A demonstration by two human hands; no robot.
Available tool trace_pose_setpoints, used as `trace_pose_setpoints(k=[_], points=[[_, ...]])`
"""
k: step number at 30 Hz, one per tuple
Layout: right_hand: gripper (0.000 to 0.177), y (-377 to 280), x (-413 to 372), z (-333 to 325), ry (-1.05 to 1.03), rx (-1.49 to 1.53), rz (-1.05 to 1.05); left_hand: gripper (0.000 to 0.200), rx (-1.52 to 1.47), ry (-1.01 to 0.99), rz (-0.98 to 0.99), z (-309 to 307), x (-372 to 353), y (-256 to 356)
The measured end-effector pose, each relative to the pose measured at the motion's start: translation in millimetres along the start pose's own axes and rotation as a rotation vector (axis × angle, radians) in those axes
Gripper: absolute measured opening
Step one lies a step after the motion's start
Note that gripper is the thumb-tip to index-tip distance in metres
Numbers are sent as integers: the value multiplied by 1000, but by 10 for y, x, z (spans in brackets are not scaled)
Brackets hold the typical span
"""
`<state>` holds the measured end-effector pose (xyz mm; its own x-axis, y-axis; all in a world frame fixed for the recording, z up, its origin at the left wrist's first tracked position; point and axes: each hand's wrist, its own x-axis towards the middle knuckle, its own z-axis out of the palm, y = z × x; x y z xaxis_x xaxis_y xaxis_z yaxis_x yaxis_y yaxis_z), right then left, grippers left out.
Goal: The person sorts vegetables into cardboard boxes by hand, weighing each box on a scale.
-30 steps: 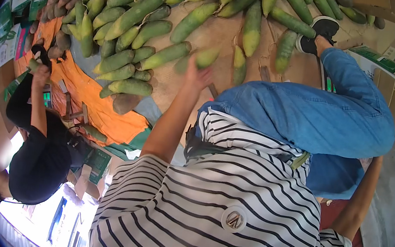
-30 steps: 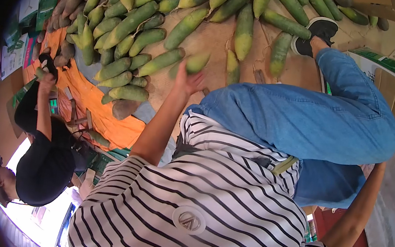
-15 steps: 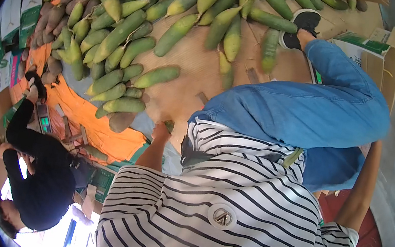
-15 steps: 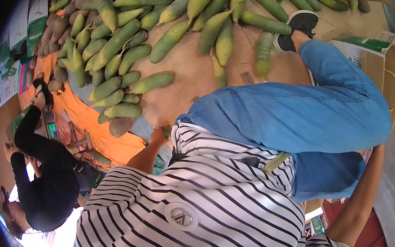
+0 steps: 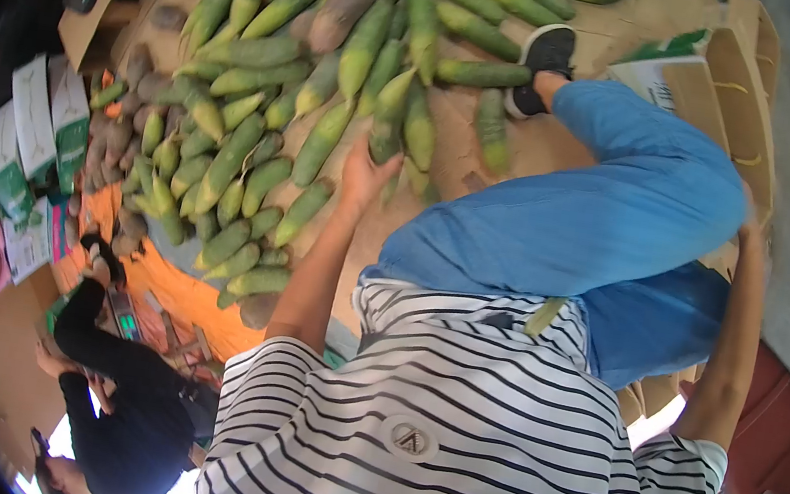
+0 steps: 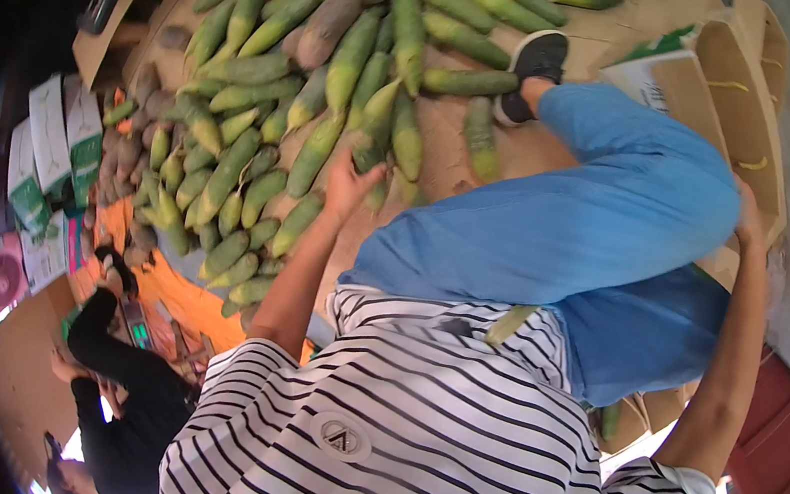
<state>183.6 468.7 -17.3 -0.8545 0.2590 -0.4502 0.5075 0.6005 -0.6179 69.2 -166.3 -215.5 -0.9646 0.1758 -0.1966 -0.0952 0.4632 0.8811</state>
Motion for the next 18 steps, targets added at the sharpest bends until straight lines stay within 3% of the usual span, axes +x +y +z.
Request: trace_pose_setpoints(k=[1, 3, 5, 8, 11, 13, 14, 15, 16, 18], points=[[33, -221, -63, 101, 53, 16, 39, 45, -51, 8, 49, 24, 267, 339], [32, -223, -72, 129, 32, -46, -76, 42, -74, 20, 134, 2, 655, 1290], [29, 54, 3, 107, 66, -212, -85, 41, -396, 45, 305, 69, 905, 2061], [27, -407, -99, 149, 127, -299, 9, 37, -696, 74, 511, 251, 967, 3296], [29, -489, -172, 151, 158, -297, 11, 22, -1007, -97, 463, 775, 971, 4097], [29, -475, -172, 189, 194, -302, -23, 39, -917, -240, 549, 1338, 1091, 4187], [30, -479, -168, 193, 192, -304, -5, 47, -838, -288, 169, 1527, 990, 4311], [30, -473, -178, 188, 183, -303, 9, 54, -811, -450, 384, 1591, 925, 4327], [30, -462, -172, 198, 171, -298, 21, 53, -815, -431, 402, 1875, 1008, 4083], [30, -421, -153, 187, 136, -300, -11, 53, -595, -292, 433, 1839, 1116, 3525]])
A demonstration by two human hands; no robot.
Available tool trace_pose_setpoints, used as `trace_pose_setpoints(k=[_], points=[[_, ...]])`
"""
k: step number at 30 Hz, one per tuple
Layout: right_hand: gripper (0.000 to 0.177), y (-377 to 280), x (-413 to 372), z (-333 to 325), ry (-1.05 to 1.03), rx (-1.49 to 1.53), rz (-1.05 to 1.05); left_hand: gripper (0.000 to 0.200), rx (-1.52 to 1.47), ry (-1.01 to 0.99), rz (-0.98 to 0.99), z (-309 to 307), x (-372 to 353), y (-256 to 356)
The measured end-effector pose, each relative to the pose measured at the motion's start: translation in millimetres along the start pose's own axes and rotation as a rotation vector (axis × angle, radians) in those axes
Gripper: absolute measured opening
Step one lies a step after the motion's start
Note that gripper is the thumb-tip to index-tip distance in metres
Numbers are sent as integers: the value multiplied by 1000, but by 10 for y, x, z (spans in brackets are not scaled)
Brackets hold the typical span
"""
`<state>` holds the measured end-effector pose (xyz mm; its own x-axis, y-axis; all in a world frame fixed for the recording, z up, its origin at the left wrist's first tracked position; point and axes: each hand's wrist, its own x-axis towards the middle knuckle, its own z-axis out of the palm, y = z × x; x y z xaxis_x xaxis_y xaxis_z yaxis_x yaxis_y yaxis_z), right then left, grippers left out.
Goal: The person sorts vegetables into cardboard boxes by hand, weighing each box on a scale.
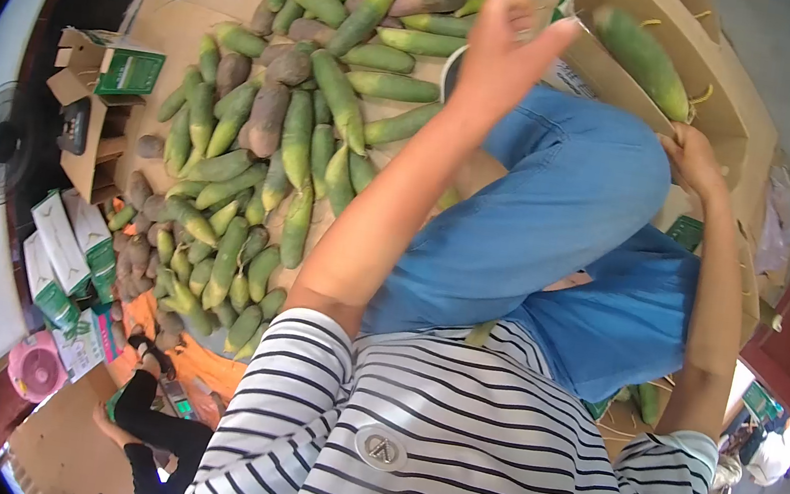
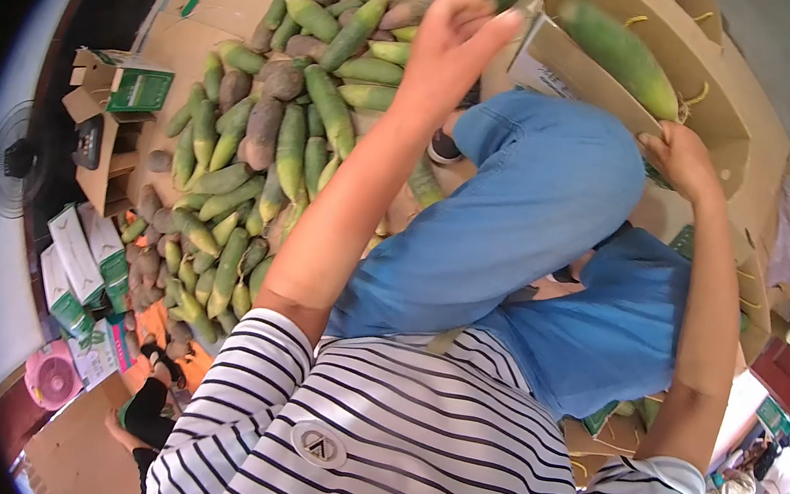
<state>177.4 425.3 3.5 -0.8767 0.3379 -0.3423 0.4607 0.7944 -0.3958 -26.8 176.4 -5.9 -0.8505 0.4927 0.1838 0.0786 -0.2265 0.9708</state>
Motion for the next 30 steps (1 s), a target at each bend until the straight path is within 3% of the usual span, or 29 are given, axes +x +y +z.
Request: trace_pose_setpoints(k=[2, 6, 7, 8, 10, 11, 12, 14, 16, 19, 22, 25, 27, 28, 30], points=[[28, 62, 41, 24, 5, -13, -5, 53, 398, 66, 0, -511, -154, -296], [27, -1, -12, -27, 38, -24, 8, 62, 1178, 239, -138, -2378, -427, -905], [27, -65, -38, -30, 42, -17, 5, 65, 1426, 172, -223, -2684, -452, -797], [27, -50, -45, 1, 26, -8, -25, 72, 1495, 225, -276, -3079, -556, -954], [26, 31, -48, 23, 14, -1, -76, 91, 1452, 128, -596, -3783, -627, -1252], [26, 40, -76, 41, 24, -41, -61, 92, 1287, 112, -541, -4155, -744, -1545], [25, 18, -89, 59, 34, -84, -43, 91, 1370, 147, -565, -4044, -801, -1494], [25, -48, -120, 23, 36, -122, -14, 91, 1266, 217, -680, -4263, -874, -1675], [25, -96, -146, -26, 22, -113, -2, 92, 1510, 267, -944, -3767, -749, -1299], [34, -42, -166, -109, 3, -160, 49, 100, 1494, 253, -995, -3634, -687, -1182], [32, 108, -190, -191, 9, -235, 46, 97, 1006, 511, -905, -4144, -964, -1782], [29, 198, -239, -271, -31, -279, 40, 53, 312, 505, -780, -3153, -1199, -1302], [25, 189, -243, -269, -71, -298, 50, 42, 230, 432, -876, -2761, -1291, -1252], [23, 173, -222, -250, -86, -306, 63, 37, 241, 339, -801, -2541, -1294, -1239], [20, 147, -185, -255, -115, -326, 84, 51, 226, 219, -613, -1693, -1073, -784]])
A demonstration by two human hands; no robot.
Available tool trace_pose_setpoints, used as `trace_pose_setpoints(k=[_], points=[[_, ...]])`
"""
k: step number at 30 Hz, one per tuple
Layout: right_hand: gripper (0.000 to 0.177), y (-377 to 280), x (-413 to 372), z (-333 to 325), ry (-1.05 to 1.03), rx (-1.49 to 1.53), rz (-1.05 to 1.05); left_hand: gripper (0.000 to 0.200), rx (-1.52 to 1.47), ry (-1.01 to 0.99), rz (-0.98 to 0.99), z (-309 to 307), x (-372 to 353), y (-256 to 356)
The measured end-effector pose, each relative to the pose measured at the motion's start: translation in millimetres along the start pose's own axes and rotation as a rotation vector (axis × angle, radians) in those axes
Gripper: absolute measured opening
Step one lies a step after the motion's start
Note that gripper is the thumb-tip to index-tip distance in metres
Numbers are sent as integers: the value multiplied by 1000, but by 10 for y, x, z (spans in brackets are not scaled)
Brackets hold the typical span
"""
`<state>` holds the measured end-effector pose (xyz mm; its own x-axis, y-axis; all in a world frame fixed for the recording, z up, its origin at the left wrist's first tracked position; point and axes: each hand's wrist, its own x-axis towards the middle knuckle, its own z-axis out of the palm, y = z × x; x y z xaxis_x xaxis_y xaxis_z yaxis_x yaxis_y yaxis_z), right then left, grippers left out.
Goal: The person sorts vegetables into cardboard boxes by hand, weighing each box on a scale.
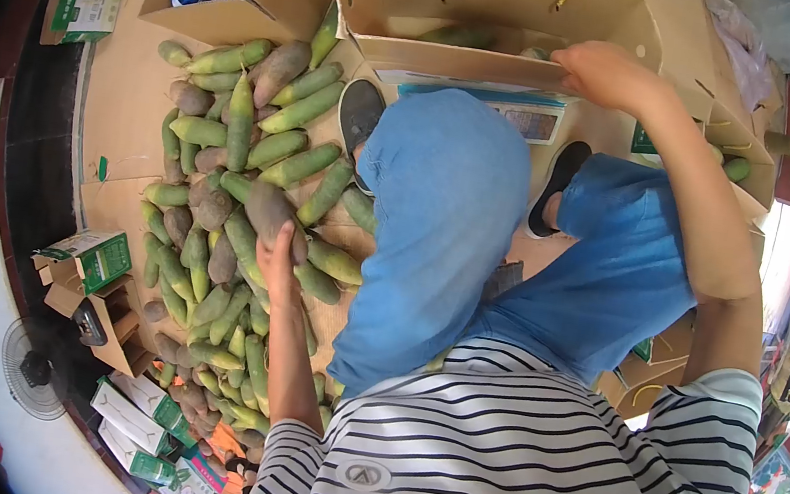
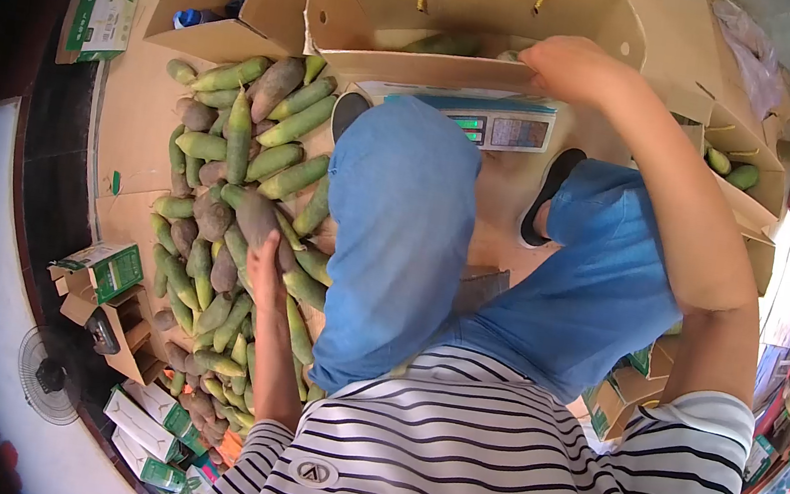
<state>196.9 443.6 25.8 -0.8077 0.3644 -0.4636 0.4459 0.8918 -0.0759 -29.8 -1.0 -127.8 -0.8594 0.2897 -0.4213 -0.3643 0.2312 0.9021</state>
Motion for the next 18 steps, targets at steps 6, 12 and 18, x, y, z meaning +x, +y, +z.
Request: trace_pose_setpoints(k=[6, 12, 18], points=[[20, 92, 47, 97, 82, 14, -50, 67, 249, -334, 720, 1571, -177, 1809], [19, 92, 40, 189, 203, 116, -80, 47, 627, -635, 1115, 2607, -219, 2337], [18, 231, -16, 243, 139, 97, -138, 33, 390, -576, 956, 2050, 198, 2001]])
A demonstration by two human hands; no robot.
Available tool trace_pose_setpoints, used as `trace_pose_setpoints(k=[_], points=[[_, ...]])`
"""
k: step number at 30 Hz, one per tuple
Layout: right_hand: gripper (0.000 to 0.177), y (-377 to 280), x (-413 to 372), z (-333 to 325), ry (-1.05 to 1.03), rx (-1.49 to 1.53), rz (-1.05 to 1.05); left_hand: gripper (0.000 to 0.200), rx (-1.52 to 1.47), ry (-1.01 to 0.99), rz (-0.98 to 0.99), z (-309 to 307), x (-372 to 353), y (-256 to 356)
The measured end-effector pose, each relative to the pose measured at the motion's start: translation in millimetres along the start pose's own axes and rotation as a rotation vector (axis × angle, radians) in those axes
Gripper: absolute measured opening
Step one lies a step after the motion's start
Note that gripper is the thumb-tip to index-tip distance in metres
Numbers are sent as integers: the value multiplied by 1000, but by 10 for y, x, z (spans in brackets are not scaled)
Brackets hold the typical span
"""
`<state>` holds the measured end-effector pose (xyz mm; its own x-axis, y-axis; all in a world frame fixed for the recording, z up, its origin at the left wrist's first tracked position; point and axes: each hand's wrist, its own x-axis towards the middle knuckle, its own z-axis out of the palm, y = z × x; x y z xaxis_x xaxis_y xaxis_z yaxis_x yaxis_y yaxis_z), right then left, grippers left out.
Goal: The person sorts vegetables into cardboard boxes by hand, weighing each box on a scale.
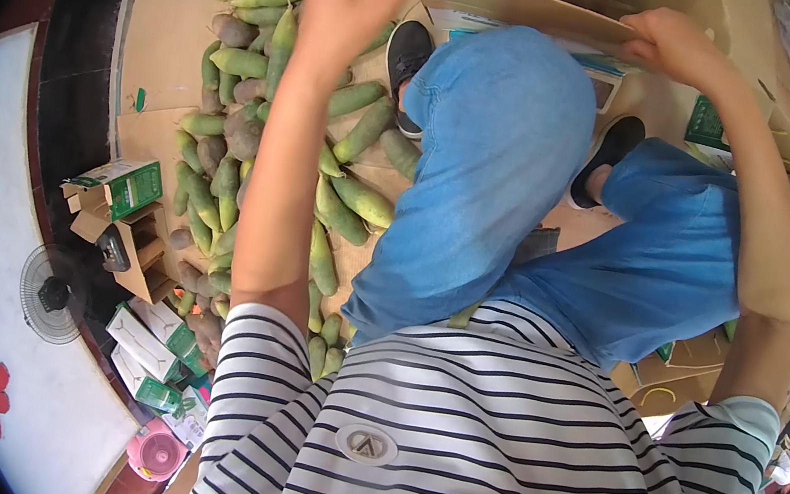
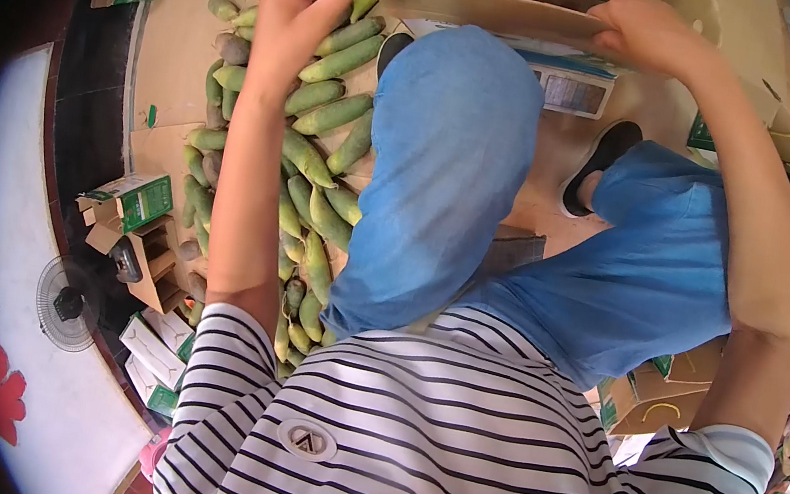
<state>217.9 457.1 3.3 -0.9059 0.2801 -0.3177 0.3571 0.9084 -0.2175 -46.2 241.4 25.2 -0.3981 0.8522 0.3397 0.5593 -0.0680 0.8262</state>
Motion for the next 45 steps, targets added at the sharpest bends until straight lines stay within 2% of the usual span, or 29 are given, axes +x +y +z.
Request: trace_pose_setpoints(k=[1, 4, 6, 7, 9, 11, 14, 18, 21, 25, 27, 30, 33, 36, 41, 43, 45], points=[[17, 27, -29, 2, 51, 17, -24, 31, 25, 83, -93, -156, -209, -243], [16, 75, -81, 7, 150, 49, -67, 30, 366, 74, -420, -549, -1091, -1051], [16, 59, -77, 10, 140, 39, -50, 39, 463, -67, -763, -635, -1893, -1456], [17, 61, -79, 0, 109, 23, -41, 38, 554, -127, -744, -618, -2357, -1676], [17, 67, -79, -25, 43, -13, -25, 48, 721, -533, -1080, -539, -3075, -2003], [19, 41, -63, -65, -10, 0, 8, 56, 337, -435, -1589, -362, -3433, -1839], [21, -79, -25, -111, -46, -13, 41, 63, -259, -139, -1915, -46, -3836, -1866], [23, -195, 8, -194, -77, -62, 84, 67, -448, 261, -1863, 264, -3895, -1999], [24, -108, 13, -123, -39, -62, 77, 57, -298, 292, -1906, 375, -3937, -2149], [27, 26, 4, -43, -3, -62, 70, 49, -861, 393, -1811, 272, -3852, -2043], [28, -31, 44, -85, -61, -63, 103, 47, -1134, 511, -1771, 34, -3467, -1618], [30, 38, -7, -27, 44, -87, -16, 49, -1367, 572, -1818, -153, -3049, -1128], [23, 6, -29, 22, 148, -72, 13, 50, -1131, 366, -1534, -44, -2678, -642], [22, -123, -21, -132, -35, -12, 110, 45, -635, 332, -1162, -46, -2149, -303], [19, -107, -3, -128, -72, -34, 111, 44, -115, 289, -455, -178, -909, 543], [19, -90, -6, -121, -82, -46, 108, 49, 30, 232, -157, -141, -464, 612], [19, -81, 2, -94, -91, -41, 115, 55, 125, 160, -53, -42, -152, 745]])
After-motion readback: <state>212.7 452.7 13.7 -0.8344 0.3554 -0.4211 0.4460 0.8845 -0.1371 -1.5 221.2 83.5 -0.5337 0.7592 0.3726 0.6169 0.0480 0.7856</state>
